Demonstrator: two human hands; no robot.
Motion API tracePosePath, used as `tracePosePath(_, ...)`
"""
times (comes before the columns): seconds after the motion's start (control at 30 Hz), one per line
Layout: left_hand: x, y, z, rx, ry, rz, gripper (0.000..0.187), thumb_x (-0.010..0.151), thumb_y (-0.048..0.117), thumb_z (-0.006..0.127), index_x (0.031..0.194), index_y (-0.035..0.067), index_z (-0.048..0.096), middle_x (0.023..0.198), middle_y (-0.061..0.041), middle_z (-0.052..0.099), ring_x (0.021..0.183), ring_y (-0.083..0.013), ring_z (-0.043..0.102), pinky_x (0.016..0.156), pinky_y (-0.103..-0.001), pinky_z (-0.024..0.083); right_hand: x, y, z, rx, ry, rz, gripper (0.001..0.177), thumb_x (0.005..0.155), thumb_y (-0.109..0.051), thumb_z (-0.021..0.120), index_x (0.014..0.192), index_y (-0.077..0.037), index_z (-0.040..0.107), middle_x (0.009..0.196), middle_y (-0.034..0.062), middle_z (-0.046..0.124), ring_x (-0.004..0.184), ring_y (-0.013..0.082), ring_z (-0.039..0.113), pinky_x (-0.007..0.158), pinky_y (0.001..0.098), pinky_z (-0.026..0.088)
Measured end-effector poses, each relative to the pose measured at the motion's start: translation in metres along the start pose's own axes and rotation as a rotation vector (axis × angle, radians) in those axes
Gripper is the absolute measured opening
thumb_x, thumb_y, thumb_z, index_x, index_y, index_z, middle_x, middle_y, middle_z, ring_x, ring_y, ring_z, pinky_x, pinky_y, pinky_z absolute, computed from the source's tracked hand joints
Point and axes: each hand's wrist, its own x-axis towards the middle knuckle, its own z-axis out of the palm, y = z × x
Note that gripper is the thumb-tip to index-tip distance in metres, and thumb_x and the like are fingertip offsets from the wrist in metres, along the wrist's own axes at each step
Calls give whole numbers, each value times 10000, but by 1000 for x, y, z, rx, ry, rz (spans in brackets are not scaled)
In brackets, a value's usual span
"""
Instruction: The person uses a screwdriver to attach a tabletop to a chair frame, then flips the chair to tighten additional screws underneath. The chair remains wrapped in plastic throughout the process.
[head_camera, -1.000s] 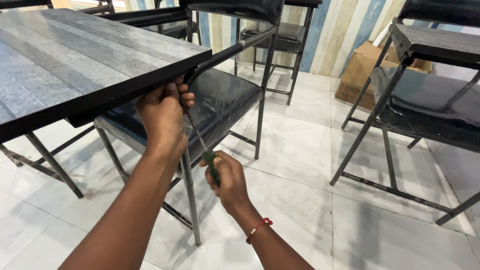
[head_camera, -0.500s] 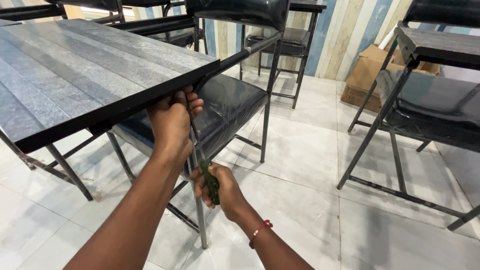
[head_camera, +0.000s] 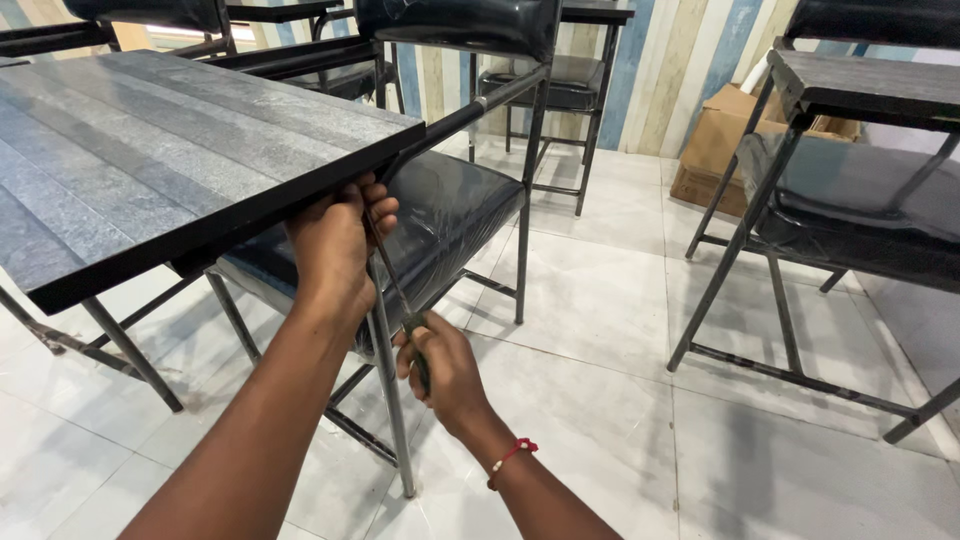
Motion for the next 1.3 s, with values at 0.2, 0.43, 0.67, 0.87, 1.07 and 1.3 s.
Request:
tracePosePath(0.2,1,-7,0,14,3,33,226,1046,98,505,976,30,709,826,-60,708,650,-123,688,572,-237,566,-3,8,0,-241,54,-252,86,1002,-113,557,1015,-29,577,752,22,576,584,53,477,488,243,391)
tracePosePath(0.43,15,-14,1,11,35,27,235,1047,75,484,953,22,693,767,-63,667,611,-126,651,549,-247,545,12,6,-6,177,-120,159,168,905,-167,470,925,-61,600,643,41,619,453,98,517,385,240,366)
tracePosePath(0.67,17,-21,-2,8,9,87,234,1050,106,490,966,35,696,782,-44,678,605,-112,655,540,-235,538,9,20,-3,-476,34,-281,121,993,-116,587,959,0,596,686,73,615,599,114,533,533,258,434)
tracePosePath(0.87,17,-21,-4,-3,-4,99,219,1054,118,517,972,31,700,796,-48,685,610,-103,652,549,-227,542,3,16,11,-432,95,-357,194,935,-129,654,1006,-11,518,779,53,633,598,78,573,508,253,465)
tracePosePath(1.07,16,-20,-7,28,7,80,244,1065,120,491,958,33,692,808,-47,685,626,-97,656,568,-228,550,12,25,3,107,-156,7,252,1026,-210,444,944,-32,603,654,40,628,491,66,474,462,223,383)
tracePosePath(1.3,17,-23,-3,-6,13,87,225,1062,132,494,997,29,683,826,-57,687,629,-112,661,553,-239,535,9,28,11,-220,136,-213,71,958,-48,635,982,-71,573,722,4,601,601,42,532,501,229,429)
